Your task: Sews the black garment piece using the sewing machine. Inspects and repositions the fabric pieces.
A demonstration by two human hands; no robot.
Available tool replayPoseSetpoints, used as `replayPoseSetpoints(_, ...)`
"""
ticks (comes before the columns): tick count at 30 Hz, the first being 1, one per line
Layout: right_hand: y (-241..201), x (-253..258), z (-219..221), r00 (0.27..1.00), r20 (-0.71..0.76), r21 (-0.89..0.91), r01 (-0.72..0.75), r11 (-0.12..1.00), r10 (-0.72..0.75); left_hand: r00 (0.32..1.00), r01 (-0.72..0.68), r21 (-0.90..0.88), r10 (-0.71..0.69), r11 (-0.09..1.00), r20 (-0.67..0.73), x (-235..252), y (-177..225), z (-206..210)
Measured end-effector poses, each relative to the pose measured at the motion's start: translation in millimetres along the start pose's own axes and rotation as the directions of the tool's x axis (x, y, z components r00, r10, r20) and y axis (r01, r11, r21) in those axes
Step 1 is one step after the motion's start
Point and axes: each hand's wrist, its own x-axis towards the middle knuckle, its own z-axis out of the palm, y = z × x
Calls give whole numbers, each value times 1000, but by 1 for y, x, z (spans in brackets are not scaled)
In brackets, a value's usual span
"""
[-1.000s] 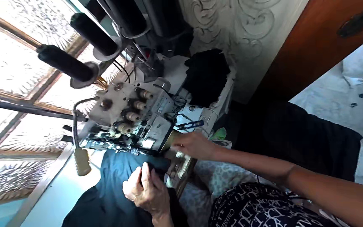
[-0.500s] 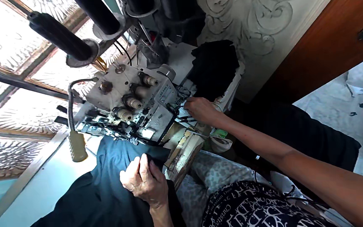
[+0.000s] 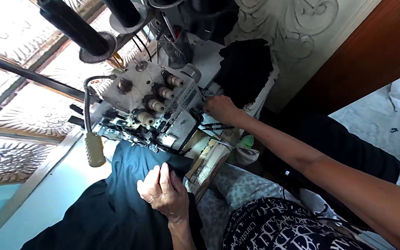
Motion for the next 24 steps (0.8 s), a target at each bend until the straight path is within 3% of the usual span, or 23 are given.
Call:
replayPoseSetpoints(8, 22, -17, 9, 983, -183, 137, 55, 989, -30, 999, 18, -13, -17, 1000, 51, -1, -1, -3)
replayPoseSetpoints(11, 30, -25, 2, 960, -278, 295, 71, 953, 14, 994, 56, -64, -49, 996, 98, 4, 2, -12)
replayPoseSetpoints(14, 24, -38, -7, 941, -319, 560, 87, 824, 117, 991, 119, -71, -114, 990, 62, 17, 17, -22)
replayPoseSetpoints(18, -5, -54, 1, 937, -302, 844, 176, 506, 178, 984, 171, -256, -150, 951, 101, 41, 52, -28)
replayPoseSetpoints(21, -38, -71, 7, 943, -307, 904, 247, 349, 128, 930, 365, -564, -262, 740, 258, 54, 70, -15)
replayPoseSetpoints(24, -63, -93, 16, 946, -320, 909, 289, 301, 57, 790, 577, -777, -414, 251, 453, 62, 78, -1)
